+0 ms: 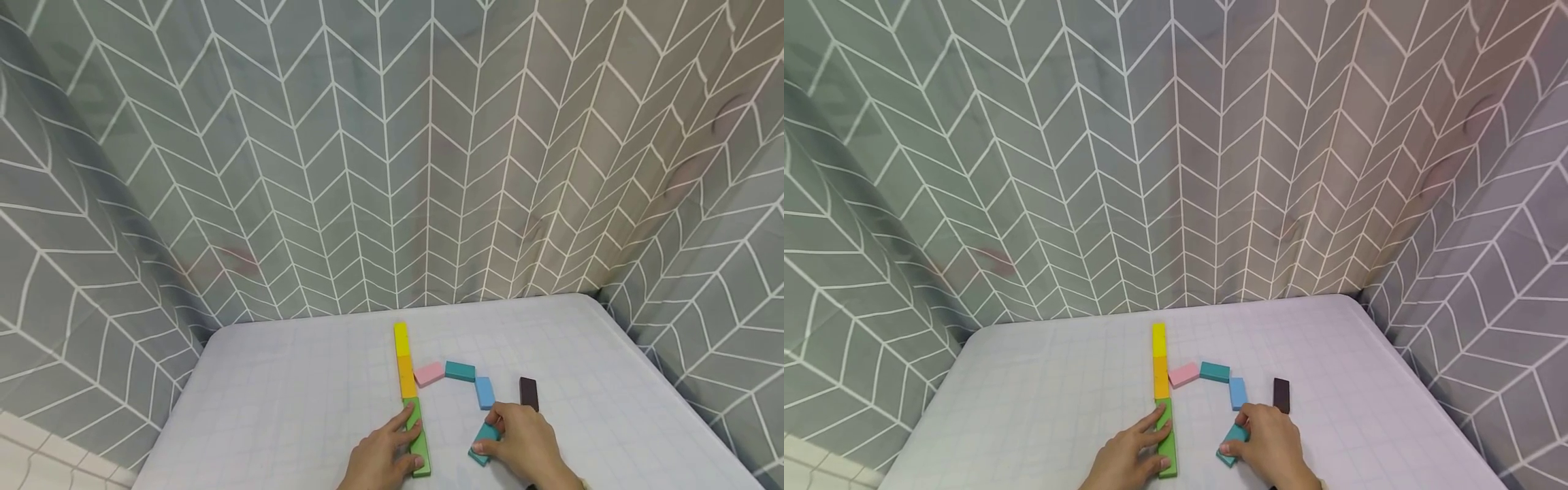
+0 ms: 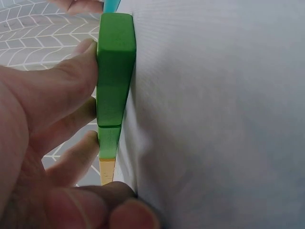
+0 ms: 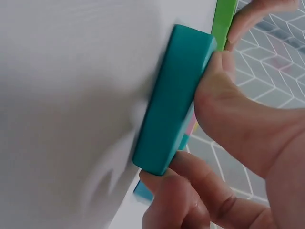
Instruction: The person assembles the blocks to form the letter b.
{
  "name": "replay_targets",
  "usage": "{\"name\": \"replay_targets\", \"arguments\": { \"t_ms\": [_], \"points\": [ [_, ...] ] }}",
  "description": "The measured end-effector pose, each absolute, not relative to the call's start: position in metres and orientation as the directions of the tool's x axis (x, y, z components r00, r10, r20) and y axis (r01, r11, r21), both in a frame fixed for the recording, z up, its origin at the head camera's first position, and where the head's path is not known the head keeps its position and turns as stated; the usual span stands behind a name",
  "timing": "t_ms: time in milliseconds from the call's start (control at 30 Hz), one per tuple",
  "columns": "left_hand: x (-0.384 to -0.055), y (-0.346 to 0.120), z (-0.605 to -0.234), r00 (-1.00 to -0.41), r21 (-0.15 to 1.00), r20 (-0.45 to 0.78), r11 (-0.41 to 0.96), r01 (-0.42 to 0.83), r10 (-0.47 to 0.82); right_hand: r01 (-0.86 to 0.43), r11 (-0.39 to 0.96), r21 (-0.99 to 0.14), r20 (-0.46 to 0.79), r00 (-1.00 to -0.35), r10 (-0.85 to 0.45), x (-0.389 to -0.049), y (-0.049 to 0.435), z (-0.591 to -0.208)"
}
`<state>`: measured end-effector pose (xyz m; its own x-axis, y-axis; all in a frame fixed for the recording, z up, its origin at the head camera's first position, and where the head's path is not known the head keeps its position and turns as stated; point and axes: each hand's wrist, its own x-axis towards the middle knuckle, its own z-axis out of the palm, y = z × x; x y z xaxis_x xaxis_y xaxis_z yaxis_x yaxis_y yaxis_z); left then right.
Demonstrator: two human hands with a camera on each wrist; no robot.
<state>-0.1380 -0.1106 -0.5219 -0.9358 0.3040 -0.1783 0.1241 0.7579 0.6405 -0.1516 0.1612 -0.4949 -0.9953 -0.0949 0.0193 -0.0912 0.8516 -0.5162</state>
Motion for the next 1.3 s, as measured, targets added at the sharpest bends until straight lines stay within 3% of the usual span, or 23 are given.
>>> {"name": "replay_targets", "arguments": {
  "t_ms": [500,1300],
  "points": [
    [-0.14,-0.111,-0.52,-0.932,0.631,-0.199,0.768,0.113,0.301,-0.211,0.84,-0.5,0.122,-0.977,-0.173,-0.158,0.128,-0.503],
    [-0.138,-0.112,-0.523,-0.932,0.625,-0.152,0.762,0.167,0.328,-0.284,0.855,-0.434,0.098,-0.958,-0.268,-0.15,0.112,-0.508]
  ]
}}
